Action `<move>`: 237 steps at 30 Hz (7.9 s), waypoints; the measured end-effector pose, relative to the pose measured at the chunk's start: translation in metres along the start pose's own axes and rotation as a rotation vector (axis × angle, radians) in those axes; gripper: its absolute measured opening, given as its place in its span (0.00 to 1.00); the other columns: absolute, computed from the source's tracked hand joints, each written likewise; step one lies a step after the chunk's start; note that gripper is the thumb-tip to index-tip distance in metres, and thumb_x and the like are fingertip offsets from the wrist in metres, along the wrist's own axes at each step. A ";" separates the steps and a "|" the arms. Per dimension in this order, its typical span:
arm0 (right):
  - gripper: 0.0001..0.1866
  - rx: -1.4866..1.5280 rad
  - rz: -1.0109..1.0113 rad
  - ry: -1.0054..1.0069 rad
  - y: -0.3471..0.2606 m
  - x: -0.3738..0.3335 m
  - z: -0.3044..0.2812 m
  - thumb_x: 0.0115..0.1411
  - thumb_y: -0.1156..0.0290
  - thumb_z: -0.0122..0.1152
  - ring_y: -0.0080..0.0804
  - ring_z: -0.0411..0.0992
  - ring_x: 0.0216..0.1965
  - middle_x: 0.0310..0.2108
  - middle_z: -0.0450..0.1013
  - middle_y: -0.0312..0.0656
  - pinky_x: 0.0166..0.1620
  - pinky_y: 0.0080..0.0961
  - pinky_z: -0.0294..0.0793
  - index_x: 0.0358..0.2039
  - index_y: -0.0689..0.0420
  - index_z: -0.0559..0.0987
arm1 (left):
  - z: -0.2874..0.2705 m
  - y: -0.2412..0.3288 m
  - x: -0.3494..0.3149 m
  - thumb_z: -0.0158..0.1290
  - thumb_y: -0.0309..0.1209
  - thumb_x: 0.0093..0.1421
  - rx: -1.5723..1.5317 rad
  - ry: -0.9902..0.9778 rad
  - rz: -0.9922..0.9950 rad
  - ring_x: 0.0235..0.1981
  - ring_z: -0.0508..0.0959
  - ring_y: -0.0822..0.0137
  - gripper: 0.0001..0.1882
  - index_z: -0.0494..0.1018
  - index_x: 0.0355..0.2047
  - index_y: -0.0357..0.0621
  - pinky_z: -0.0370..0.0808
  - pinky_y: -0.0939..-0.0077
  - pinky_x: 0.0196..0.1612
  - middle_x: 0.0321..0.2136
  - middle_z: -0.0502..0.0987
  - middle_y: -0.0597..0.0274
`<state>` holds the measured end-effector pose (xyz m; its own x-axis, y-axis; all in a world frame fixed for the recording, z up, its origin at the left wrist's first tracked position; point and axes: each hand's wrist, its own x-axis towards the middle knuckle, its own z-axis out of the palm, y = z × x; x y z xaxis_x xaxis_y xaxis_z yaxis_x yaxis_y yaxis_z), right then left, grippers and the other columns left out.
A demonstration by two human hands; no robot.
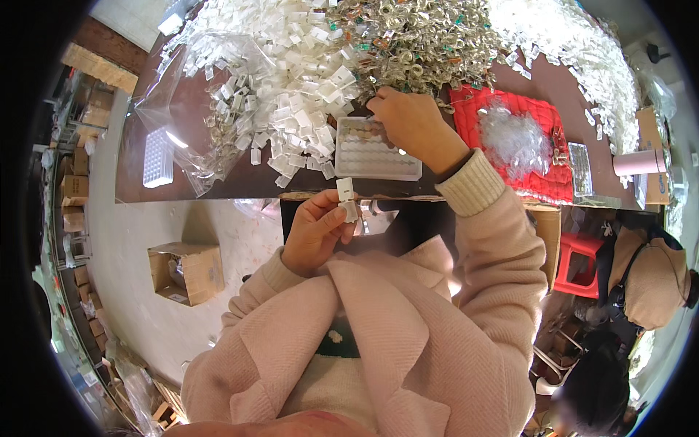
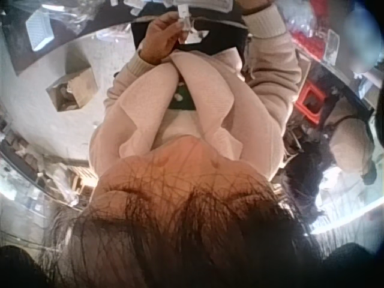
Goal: The person repeatedly picks small white plastic pieces and metallic ornaments from a table, attaches them together by hand, and places the assembled units into a white tray. The person occasionally uses a small flashlight to illuminate the pieces during assembly.
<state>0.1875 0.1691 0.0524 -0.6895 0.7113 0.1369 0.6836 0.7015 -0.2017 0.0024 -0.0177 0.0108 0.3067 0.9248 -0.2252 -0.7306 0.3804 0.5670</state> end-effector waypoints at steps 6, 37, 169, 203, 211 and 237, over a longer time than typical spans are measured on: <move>0.12 0.237 -0.018 0.179 0.010 -0.007 -0.009 0.59 0.75 0.62 0.42 0.77 0.34 0.38 0.78 0.41 0.36 0.33 0.77 0.45 0.53 0.81 | 0.001 0.000 0.003 0.57 0.29 0.65 0.060 0.053 0.001 0.26 0.75 0.72 0.17 0.72 0.52 0.36 0.71 0.80 0.29 0.36 0.80 0.57; 0.06 1.593 0.462 0.902 0.067 -0.095 -0.013 0.64 0.80 0.60 0.30 0.80 0.40 0.38 0.81 0.44 0.45 0.21 0.77 0.41 0.58 0.77 | 0.044 0.000 0.038 0.54 0.26 0.67 0.274 -0.107 0.012 0.38 0.78 0.69 0.15 0.73 0.53 0.34 0.74 0.75 0.40 0.43 0.79 0.54; 0.11 1.803 0.563 0.762 -0.015 -0.126 -0.001 0.68 0.74 0.57 0.24 0.77 0.35 0.36 0.78 0.39 0.43 0.22 0.78 0.50 0.61 0.77 | 0.078 -0.043 0.076 0.58 0.19 0.63 0.485 -0.186 0.201 0.49 0.77 0.70 0.13 0.76 0.48 0.31 0.77 0.74 0.54 0.52 0.75 0.57; 0.13 0.559 0.094 0.766 -0.077 -0.141 -0.042 0.54 0.84 0.67 0.42 0.78 0.34 0.35 0.78 0.47 0.36 0.30 0.79 0.41 0.61 0.81 | 0.075 0.003 0.025 0.58 0.16 0.61 0.845 -0.256 0.539 0.57 0.73 0.63 0.15 0.76 0.48 0.30 0.74 0.69 0.58 0.58 0.70 0.52; 0.10 0.484 0.036 0.896 -0.085 -0.135 -0.041 0.55 0.86 0.64 0.43 0.78 0.34 0.33 0.78 0.47 0.37 0.31 0.79 0.38 0.63 0.81 | 0.072 -0.002 0.023 0.56 0.19 0.63 0.397 -0.158 0.358 0.53 0.77 0.66 0.18 0.74 0.54 0.31 0.75 0.70 0.55 0.57 0.74 0.52; 0.15 1.145 0.079 0.653 -0.102 -0.139 -0.023 0.55 0.88 0.66 0.25 0.77 0.35 0.35 0.78 0.43 0.37 0.19 0.76 0.43 0.63 0.84 | 0.062 -0.024 0.021 0.56 0.11 0.59 0.327 -0.141 0.773 0.37 0.83 0.65 0.14 0.72 0.46 0.32 0.83 0.73 0.40 0.42 0.80 0.48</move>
<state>0.2194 -0.0003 0.0763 -0.1952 0.8654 0.4616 -0.0938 0.4520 -0.8871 0.0644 -0.0075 0.0417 -0.1170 0.9054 0.4081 -0.5596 -0.3996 0.7261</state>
